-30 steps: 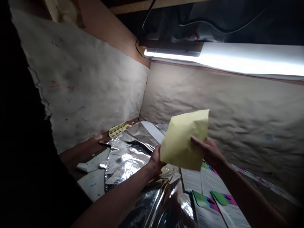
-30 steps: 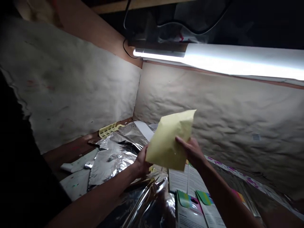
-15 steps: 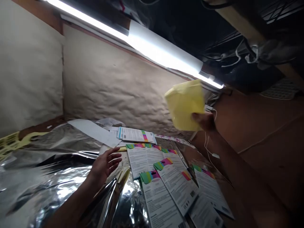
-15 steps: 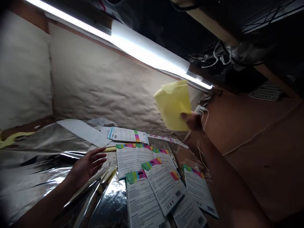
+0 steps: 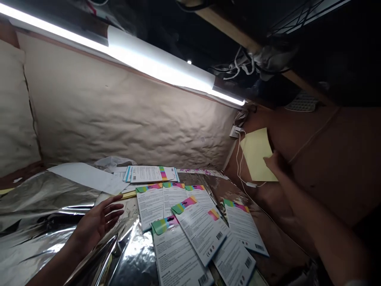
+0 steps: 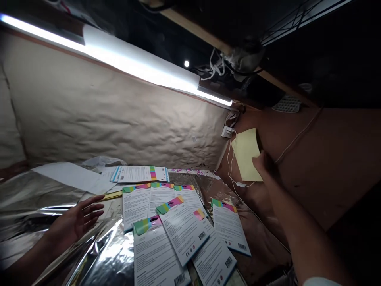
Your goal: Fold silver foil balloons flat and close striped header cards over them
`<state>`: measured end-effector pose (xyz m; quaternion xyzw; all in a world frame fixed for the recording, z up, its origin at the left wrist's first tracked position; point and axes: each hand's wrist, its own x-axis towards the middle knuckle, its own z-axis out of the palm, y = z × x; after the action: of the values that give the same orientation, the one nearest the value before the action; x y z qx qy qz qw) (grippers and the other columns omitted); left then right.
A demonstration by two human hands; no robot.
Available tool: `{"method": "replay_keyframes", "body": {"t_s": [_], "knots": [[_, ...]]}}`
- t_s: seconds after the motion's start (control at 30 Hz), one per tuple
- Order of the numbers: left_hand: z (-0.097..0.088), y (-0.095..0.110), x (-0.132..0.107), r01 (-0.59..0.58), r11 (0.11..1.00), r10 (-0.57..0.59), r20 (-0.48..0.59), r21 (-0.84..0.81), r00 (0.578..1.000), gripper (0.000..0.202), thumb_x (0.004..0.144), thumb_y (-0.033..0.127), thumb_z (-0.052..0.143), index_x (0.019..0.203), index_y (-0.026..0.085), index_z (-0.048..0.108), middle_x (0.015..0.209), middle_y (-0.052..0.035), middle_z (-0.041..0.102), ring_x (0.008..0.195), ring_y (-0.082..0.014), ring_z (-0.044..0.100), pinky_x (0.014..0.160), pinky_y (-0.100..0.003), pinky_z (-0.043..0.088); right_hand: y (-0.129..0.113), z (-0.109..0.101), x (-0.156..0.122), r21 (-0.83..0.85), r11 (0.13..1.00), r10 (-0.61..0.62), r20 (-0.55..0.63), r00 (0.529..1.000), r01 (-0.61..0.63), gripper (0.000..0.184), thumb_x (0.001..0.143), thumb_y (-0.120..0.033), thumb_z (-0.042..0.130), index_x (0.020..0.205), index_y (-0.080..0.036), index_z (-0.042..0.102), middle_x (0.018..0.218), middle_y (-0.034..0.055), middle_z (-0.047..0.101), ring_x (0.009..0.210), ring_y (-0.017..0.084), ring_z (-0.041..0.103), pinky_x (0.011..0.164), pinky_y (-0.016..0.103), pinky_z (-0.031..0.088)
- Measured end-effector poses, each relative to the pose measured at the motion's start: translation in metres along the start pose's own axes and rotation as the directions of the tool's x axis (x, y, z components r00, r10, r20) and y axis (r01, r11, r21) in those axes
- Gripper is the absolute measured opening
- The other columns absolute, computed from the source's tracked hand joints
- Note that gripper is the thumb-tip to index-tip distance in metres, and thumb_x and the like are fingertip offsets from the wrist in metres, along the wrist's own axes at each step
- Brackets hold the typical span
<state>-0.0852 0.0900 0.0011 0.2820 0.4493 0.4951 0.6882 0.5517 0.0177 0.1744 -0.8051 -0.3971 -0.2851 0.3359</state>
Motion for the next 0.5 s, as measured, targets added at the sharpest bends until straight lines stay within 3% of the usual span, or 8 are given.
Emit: {"method": "replay_keyframes", "body": {"t_s": [0.13,0.17,0.23,0.3,0.37,0.43,0.5], "knots": [[-0.002,0.001,-0.001,-0.013,1.000,0.013,0.001,0.022,1.000,0.020,0.092,0.018,0.053,0.102,0.020,0.071,0.084,-0.0022,0.067,0.062,-0.0112,0.067,0.051,-0.019,0.055,-0.013,0.002,0.004,-0.017,1.000,-0.005,0.006,1.000,0.005,0.072,0.078,-0.016,0.062,0.144,-0.002,0.037,0.133,0.0336,0.053,0.122,0.043,0.053,0.095,0.051,0.043],[-0.002,0.000,0.000,-0.015,0.999,0.014,0.008,0.030,1.000,0.020,0.092,0.018,0.053,0.102,0.020,0.071,0.084,-0.0022,0.067,0.063,-0.0114,0.067,0.052,-0.019,0.056,-0.017,0.003,0.000,-0.012,1.000,-0.023,0.013,1.000,0.023,0.072,0.081,-0.018,0.061,0.147,-0.005,0.034,0.140,0.0312,0.048,0.128,0.041,0.048,0.099,0.049,0.040],[-0.004,-0.002,0.002,-0.016,0.999,0.015,0.026,0.052,1.000,0.021,0.092,0.018,0.053,0.103,0.020,0.071,0.084,-0.0026,0.068,0.064,-0.0116,0.067,0.054,-0.020,0.056,-0.021,0.006,-0.020,0.005,0.998,-0.057,0.084,0.995,0.057,0.059,0.085,-0.023,0.057,0.142,-0.013,0.044,0.140,0.0239,0.051,0.129,0.035,0.048,0.102,0.045,0.039],[-0.005,-0.003,0.005,-0.025,0.996,0.022,0.041,0.086,0.999,0.022,0.093,0.019,0.052,0.104,0.020,0.070,0.085,-0.0033,0.068,0.066,-0.0125,0.068,0.055,-0.020,0.056,-0.018,0.010,-0.055,0.035,0.997,-0.076,0.240,0.968,0.070,0.036,0.085,-0.031,0.058,0.119,-0.019,0.063,0.121,0.0158,0.067,0.114,0.031,0.060,0.095,0.038,0.044],[-0.004,-0.004,0.006,-0.037,0.991,0.031,0.045,0.127,0.998,0.021,0.092,0.020,0.053,0.105,0.020,0.070,0.085,-0.0042,0.069,0.068,-0.0137,0.068,0.056,-0.020,0.056,-0.005,0.013,-0.102,0.061,0.997,-0.062,0.424,0.904,0.040,0.024,0.081,-0.041,0.063,0.089,-0.020,0.071,0.092,0.0100,0.074,0.089,0.028,0.069,0.082,0.035,0.050],[-0.003,-0.005,0.006,-0.044,0.984,0.035,0.056,0.172,0.998,0.020,0.091,0.023,0.055,0.105,0.019,0.069,0.085,-0.0052,0.069,0.069,-0.0151,0.069,0.058,-0.021,0.056,0.013,0.014,-0.150,0.064,0.998,-0.014,0.564,0.826,-0.026,0.030,0.074,-0.049,0.067,0.072,-0.019,0.069,0.074,0.0090,0.073,0.076,0.030,0.070,0.071,0.035,0.052],[-0.001,-0.006,0.005,-0.062,0.973,0.044,0.089,0.221,0.995,0.022,0.089,0.029,0.060,0.105,0.018,0.069,0.085,-0.0066,0.070,0.070,-0.0163,0.068,0.059,-0.021,0.056,0.031,0.014,-0.190,0.063,0.993,0.040,0.629,0.776,-0.102,0.035,0.069,-0.053,0.070,0.076,-0.018,0.069,0.079,0.0116,0.075,0.079,0.033,0.071,0.070,0.038,0.054]]}}
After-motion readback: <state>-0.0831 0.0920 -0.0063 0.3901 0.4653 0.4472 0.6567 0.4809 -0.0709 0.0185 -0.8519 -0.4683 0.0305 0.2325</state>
